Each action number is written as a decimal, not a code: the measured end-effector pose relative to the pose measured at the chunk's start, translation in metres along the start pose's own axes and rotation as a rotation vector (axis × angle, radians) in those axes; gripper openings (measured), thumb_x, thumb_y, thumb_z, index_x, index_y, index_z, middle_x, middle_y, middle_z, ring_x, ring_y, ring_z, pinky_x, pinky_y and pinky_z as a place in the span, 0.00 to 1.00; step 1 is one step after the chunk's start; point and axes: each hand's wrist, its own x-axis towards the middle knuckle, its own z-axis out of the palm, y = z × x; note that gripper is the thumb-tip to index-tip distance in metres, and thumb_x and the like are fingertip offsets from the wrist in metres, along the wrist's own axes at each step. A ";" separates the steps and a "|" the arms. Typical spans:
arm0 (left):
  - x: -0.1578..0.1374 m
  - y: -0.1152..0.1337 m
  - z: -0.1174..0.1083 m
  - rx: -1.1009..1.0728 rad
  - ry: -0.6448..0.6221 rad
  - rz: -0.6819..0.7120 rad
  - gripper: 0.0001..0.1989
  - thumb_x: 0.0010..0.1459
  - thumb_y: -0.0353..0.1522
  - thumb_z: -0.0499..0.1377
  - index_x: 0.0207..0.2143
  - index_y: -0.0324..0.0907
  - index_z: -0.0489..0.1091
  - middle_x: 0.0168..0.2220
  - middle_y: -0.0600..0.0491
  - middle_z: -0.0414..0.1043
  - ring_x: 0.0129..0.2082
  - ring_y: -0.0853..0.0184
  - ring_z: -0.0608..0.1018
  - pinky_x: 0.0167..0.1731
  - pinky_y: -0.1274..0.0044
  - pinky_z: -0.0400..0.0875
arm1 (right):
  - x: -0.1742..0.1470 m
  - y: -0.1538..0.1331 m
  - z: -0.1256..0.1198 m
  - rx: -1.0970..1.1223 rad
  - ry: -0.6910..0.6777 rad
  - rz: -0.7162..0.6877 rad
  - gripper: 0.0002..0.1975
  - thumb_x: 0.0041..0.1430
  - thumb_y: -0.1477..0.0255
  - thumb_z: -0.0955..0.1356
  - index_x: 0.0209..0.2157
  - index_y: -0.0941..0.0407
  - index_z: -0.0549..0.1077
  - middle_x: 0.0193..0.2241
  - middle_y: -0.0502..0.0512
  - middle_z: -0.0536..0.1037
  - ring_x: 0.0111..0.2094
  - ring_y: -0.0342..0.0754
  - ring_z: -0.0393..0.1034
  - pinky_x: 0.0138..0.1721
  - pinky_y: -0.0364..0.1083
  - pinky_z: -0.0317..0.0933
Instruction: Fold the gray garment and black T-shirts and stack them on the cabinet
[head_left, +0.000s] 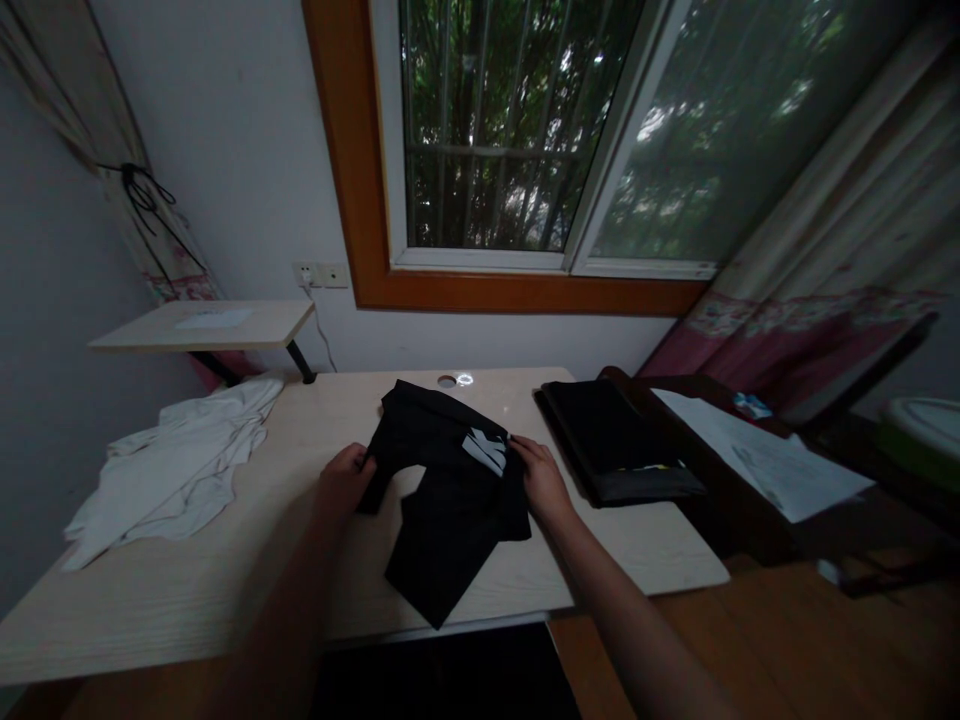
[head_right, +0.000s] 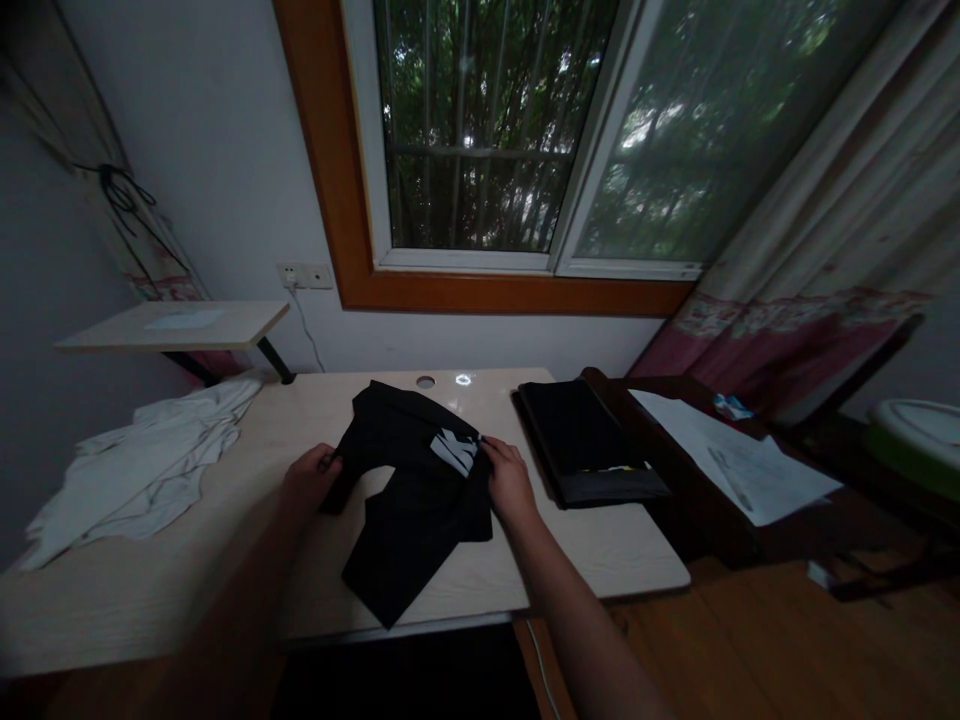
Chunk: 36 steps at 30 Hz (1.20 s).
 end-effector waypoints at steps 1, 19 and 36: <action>0.000 0.000 0.001 -0.017 0.003 -0.010 0.08 0.59 0.38 0.55 0.29 0.46 0.65 0.26 0.58 0.66 0.28 0.68 0.70 0.31 0.77 0.60 | 0.000 0.000 0.000 0.004 0.002 -0.001 0.28 0.56 0.84 0.60 0.55 0.55 0.77 0.56 0.57 0.76 0.53 0.54 0.68 0.58 0.54 0.63; 0.001 -0.006 0.006 -0.138 0.001 -0.087 0.11 0.56 0.42 0.55 0.27 0.46 0.63 0.20 0.61 0.60 0.23 0.70 0.65 0.27 0.77 0.55 | 0.002 0.007 0.004 0.023 0.000 0.005 0.27 0.56 0.84 0.61 0.52 0.54 0.78 0.53 0.56 0.78 0.52 0.53 0.69 0.56 0.53 0.64; 0.003 -0.005 0.004 -0.211 0.004 -0.114 0.12 0.58 0.45 0.54 0.29 0.47 0.66 0.21 0.60 0.61 0.24 0.68 0.67 0.28 0.77 0.59 | 0.002 0.008 0.004 0.096 0.035 0.021 0.25 0.58 0.81 0.60 0.52 0.55 0.79 0.54 0.59 0.77 0.54 0.54 0.69 0.60 0.56 0.62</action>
